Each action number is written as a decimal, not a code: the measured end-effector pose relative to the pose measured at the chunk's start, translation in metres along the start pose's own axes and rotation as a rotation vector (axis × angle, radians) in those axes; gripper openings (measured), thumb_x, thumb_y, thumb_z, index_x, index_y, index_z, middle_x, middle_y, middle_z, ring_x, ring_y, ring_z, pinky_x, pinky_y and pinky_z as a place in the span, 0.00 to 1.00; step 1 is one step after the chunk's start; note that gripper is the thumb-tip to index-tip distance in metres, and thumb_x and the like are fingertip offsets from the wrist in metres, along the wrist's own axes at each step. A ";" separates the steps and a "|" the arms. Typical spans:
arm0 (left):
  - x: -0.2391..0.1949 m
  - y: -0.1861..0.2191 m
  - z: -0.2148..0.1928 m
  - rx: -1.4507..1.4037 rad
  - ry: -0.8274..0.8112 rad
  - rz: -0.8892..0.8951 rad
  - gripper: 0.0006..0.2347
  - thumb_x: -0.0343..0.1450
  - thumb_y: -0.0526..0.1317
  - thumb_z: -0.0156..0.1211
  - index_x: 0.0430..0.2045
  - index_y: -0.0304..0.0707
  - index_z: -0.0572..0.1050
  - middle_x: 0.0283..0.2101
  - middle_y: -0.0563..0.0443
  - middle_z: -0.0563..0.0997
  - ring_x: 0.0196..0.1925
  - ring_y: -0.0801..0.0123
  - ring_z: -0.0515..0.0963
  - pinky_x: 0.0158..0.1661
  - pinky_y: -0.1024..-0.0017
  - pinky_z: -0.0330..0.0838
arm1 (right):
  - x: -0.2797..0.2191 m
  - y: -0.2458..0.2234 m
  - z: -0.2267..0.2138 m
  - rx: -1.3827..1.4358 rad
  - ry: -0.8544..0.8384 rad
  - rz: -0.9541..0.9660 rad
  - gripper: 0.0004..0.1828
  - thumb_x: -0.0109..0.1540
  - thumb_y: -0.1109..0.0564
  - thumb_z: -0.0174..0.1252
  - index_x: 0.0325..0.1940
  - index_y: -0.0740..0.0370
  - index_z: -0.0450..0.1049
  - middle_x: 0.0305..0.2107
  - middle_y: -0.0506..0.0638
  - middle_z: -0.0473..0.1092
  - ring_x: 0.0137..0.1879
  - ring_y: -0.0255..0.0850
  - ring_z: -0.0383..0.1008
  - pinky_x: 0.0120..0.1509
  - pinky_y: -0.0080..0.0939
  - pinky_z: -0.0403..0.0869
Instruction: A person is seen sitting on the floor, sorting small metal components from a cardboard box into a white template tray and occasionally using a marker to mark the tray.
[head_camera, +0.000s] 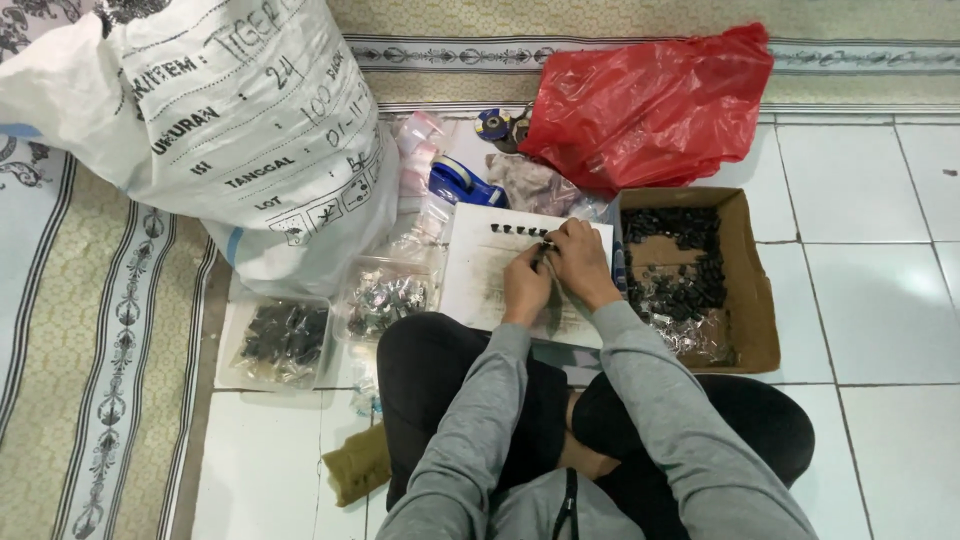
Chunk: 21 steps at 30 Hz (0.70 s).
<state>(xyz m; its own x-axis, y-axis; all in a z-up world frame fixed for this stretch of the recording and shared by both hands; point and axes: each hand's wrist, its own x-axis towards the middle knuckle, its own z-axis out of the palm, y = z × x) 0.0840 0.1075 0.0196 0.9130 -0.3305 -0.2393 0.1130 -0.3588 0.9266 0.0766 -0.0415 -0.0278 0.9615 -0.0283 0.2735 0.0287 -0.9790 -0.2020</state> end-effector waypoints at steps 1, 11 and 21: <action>0.003 -0.007 0.004 0.004 -0.003 0.002 0.20 0.72 0.32 0.49 0.59 0.22 0.72 0.58 0.24 0.76 0.64 0.39 0.74 0.63 0.52 0.69 | 0.000 -0.001 -0.002 0.001 0.003 0.005 0.10 0.57 0.55 0.65 0.42 0.53 0.79 0.36 0.49 0.64 0.45 0.50 0.67 0.48 0.48 0.65; 0.011 -0.021 0.011 0.039 0.074 0.020 0.20 0.69 0.33 0.52 0.56 0.28 0.76 0.52 0.26 0.81 0.58 0.40 0.79 0.57 0.53 0.75 | 0.001 -0.003 -0.002 0.017 -0.014 0.003 0.11 0.55 0.56 0.67 0.41 0.54 0.78 0.37 0.50 0.65 0.46 0.51 0.68 0.50 0.49 0.66; 0.006 -0.004 0.004 -0.006 0.012 -0.032 0.19 0.72 0.33 0.50 0.59 0.25 0.73 0.55 0.25 0.78 0.60 0.40 0.77 0.57 0.52 0.75 | 0.002 -0.005 -0.007 0.046 -0.071 0.037 0.14 0.55 0.57 0.67 0.45 0.56 0.78 0.38 0.51 0.66 0.48 0.51 0.69 0.51 0.50 0.66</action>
<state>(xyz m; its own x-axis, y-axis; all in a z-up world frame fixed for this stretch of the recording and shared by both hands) 0.0870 0.1031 0.0133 0.9136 -0.3079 -0.2657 0.1451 -0.3635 0.9202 0.0761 -0.0376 -0.0198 0.9791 -0.0480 0.1977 0.0039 -0.9672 -0.2541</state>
